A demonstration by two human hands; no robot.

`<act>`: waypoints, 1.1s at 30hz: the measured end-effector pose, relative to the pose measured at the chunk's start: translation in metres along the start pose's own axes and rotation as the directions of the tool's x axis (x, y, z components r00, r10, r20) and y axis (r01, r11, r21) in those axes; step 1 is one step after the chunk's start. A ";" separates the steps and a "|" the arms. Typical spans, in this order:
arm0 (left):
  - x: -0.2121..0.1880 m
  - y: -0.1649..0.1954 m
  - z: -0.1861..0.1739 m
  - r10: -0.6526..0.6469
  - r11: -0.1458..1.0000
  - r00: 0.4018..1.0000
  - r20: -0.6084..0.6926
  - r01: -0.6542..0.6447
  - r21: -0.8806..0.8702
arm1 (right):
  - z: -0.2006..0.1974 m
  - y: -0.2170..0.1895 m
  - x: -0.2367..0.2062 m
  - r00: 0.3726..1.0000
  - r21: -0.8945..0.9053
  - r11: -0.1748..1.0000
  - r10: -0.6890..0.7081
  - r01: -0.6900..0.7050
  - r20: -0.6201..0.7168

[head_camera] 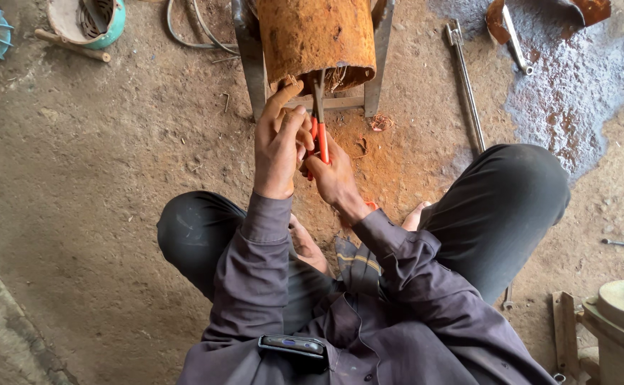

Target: The person sits on the floor and uses pliers to cut copper wires protruding from a cylindrical metal object. The person repeatedly pulls and snips the wires, leaving cut pieces on the floor.

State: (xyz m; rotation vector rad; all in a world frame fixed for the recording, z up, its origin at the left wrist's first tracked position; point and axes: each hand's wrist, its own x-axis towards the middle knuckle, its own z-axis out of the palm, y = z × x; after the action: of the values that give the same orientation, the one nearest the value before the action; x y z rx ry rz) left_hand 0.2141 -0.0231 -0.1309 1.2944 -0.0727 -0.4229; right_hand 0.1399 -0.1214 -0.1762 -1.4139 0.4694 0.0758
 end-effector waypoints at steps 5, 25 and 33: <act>0.000 -0.005 0.006 0.145 0.972 0.989 0.017 -0.145 0.183 | -0.003 0.011 0.003 0.998 -0.078 0.996 -0.047 0.050 0.039; 0.042 -0.029 0.002 0.045 0.994 0.997 0.065 -0.051 0.095 | -0.008 0.012 0.017 0.983 0.289 0.946 0.102 -0.144 0.155; 0.040 -0.008 0.011 0.061 0.994 0.989 0.138 -0.047 -0.098 | -0.007 0.023 0.014 0.991 0.333 0.935 0.094 -0.121 0.096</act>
State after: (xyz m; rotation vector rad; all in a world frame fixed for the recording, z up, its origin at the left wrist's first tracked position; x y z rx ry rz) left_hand 0.2454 -0.0484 -0.1429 1.1659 -0.2043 -0.4658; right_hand 0.1436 -0.1272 -0.2035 -1.0425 0.4700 0.1322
